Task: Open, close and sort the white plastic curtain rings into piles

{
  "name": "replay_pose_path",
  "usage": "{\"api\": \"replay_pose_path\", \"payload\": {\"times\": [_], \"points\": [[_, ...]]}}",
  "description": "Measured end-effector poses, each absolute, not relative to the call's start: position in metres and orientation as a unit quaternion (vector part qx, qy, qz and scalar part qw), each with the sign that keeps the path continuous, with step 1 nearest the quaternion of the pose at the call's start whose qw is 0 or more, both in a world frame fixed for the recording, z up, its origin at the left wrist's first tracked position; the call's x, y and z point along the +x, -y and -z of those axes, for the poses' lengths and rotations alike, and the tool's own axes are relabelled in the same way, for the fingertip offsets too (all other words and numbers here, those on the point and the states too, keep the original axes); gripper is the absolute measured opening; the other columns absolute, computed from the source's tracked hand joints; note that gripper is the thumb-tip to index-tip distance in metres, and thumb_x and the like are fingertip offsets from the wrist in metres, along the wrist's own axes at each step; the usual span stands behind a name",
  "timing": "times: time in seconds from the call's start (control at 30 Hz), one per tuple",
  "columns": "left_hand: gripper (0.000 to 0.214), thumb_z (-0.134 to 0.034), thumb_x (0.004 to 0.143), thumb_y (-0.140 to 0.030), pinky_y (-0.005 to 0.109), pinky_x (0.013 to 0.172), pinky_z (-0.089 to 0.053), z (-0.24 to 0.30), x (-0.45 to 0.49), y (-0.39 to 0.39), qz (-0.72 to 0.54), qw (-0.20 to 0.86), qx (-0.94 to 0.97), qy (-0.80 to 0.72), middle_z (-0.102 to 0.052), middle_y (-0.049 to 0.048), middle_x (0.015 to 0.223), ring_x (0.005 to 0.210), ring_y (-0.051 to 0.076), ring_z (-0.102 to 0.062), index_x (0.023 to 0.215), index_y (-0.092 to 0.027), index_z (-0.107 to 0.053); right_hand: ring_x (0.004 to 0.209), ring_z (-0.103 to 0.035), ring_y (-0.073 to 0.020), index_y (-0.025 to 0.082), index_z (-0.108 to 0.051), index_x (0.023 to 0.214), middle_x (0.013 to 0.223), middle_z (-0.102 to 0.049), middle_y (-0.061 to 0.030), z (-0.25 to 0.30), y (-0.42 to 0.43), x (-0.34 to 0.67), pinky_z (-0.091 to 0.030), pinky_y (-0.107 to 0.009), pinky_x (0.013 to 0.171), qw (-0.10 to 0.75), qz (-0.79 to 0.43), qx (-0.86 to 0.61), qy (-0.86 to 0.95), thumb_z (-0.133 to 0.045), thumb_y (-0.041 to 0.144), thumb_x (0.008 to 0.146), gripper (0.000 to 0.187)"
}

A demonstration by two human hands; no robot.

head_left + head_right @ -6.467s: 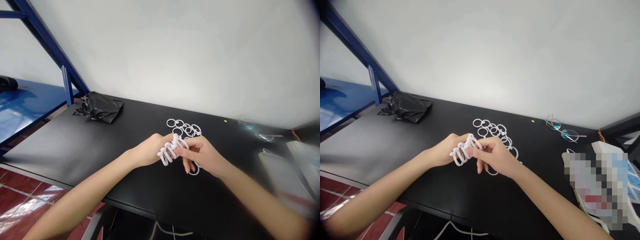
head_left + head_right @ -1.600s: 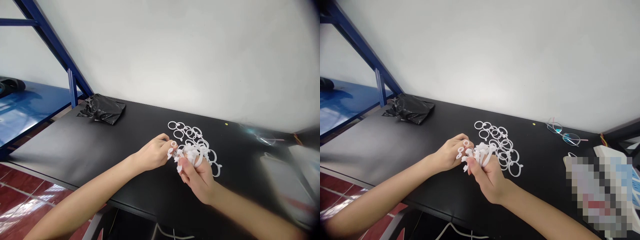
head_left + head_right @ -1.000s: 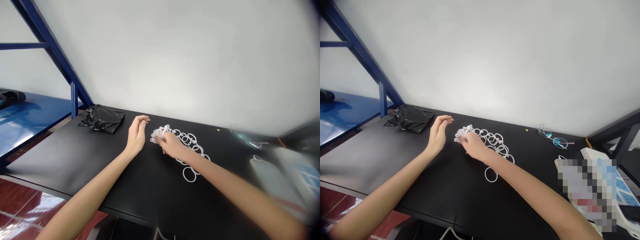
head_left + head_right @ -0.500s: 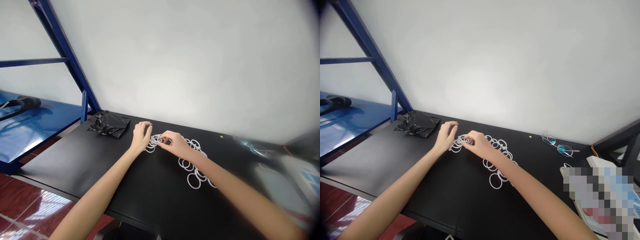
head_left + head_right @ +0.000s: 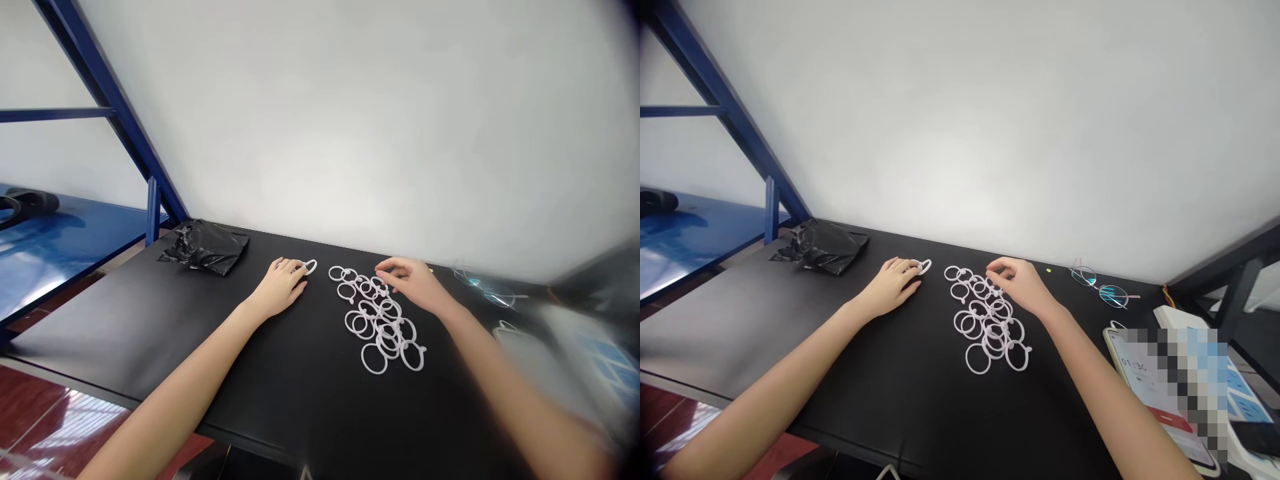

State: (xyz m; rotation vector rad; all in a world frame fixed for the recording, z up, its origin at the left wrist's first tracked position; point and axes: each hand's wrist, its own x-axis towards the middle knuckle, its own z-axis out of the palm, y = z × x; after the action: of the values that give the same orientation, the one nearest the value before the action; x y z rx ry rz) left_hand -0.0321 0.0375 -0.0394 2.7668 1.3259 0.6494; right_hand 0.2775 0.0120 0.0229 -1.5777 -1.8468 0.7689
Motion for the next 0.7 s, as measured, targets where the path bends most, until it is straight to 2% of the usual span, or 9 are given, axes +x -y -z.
{"api": "replay_pose_path", "payload": {"times": [0.1,0.2,0.3,0.37,0.47,0.53,0.6,0.7], "points": [[0.025,-0.045,0.094,-0.028,0.056,0.109,-0.032,0.039,-0.036,-0.039,-0.211,-0.002,0.878,-0.428,-0.059,0.0115,0.122,0.115,0.028,-0.054,0.108,-0.021,-0.063,0.075,-0.067,-0.0211,0.017,-0.070,0.095,0.085,-0.072,-0.0072,-0.023,-0.010,0.270,-0.054,-0.036,0.068,0.262,-0.249,-0.595,0.718,-0.061,0.041,0.083,0.028],[0.025,-0.047,0.093,-0.032,0.058,0.109,-0.030,0.038,-0.038,-0.040,-0.206,-0.021,0.873,-0.441,-0.058,0.0130,0.125,0.119,0.030,-0.052,0.108,-0.020,-0.063,0.092,-0.066,-0.0241,0.019,-0.069,0.100,0.102,-0.070,-0.0087,-0.022,-0.009,0.263,-0.052,-0.040,0.082,0.240,-0.216,-0.551,0.769,-0.061,0.038,0.084,0.026],[0.026,-0.049,0.091,-0.032,0.059,0.109,-0.029,0.036,-0.040,-0.039,-0.212,-0.034,0.862,-0.459,-0.057,0.0149,0.127,0.121,0.032,-0.051,0.109,-0.020,-0.063,0.116,-0.057,-0.0278,0.023,-0.065,0.117,0.125,-0.061,-0.0090,-0.020,-0.009,0.257,-0.045,-0.044,0.099,0.192,-0.213,-0.492,0.822,-0.064,0.037,0.083,0.037],[0.025,-0.052,0.088,-0.032,0.060,0.109,-0.028,0.030,-0.038,-0.036,-0.230,-0.036,0.858,-0.459,-0.057,0.0147,0.127,0.121,0.033,-0.051,0.107,-0.020,-0.063,0.123,-0.052,-0.0294,0.025,-0.061,0.126,0.134,-0.055,-0.0098,-0.017,-0.010,0.255,-0.043,-0.046,0.101,0.157,-0.221,-0.478,0.835,-0.064,0.038,0.083,0.044],[0.022,-0.052,0.088,-0.031,0.054,0.110,-0.029,0.018,-0.022,-0.029,-0.263,-0.021,0.867,-0.422,-0.060,0.0112,0.121,0.115,0.028,-0.053,0.104,-0.020,-0.062,0.118,-0.056,-0.0282,0.023,-0.060,0.127,0.130,-0.058,-0.0109,-0.012,-0.015,0.255,-0.046,-0.043,0.097,0.144,-0.225,-0.473,0.839,-0.060,0.034,0.086,0.043],[0.022,-0.048,0.091,-0.030,0.047,0.104,-0.037,0.011,-0.004,-0.025,-0.266,0.012,0.882,-0.390,-0.062,0.0086,0.114,0.106,0.024,-0.056,0.104,-0.019,-0.061,0.112,-0.059,-0.0265,0.021,-0.062,0.123,0.123,-0.062,-0.0106,-0.009,-0.021,0.258,-0.048,-0.040,0.095,0.152,-0.216,-0.469,0.843,-0.058,0.025,0.085,0.038],[0.024,-0.046,0.092,-0.030,0.041,0.096,-0.044,0.008,0.017,-0.026,-0.241,0.052,0.885,-0.394,-0.062,0.0083,0.109,0.103,0.023,-0.057,0.108,-0.018,-0.059,0.110,-0.060,-0.0260,0.019,-0.064,0.117,0.118,-0.065,-0.0103,-0.007,-0.027,0.261,-0.047,-0.038,0.093,0.150,-0.198,-0.471,0.846,-0.056,0.016,0.082,0.037],[0.031,-0.053,0.087,-0.033,0.041,0.092,-0.045,0.011,0.044,-0.037,-0.170,0.100,0.887,-0.418,-0.060,0.0111,0.110,0.105,0.027,-0.056,0.113,-0.015,-0.057,0.099,-0.062,-0.0239,0.017,-0.066,0.110,0.109,-0.068,-0.0096,-0.003,-0.034,0.265,-0.049,-0.035,0.085,0.139,-0.189,-0.481,0.845,-0.055,0.009,0.076,0.037]]}}
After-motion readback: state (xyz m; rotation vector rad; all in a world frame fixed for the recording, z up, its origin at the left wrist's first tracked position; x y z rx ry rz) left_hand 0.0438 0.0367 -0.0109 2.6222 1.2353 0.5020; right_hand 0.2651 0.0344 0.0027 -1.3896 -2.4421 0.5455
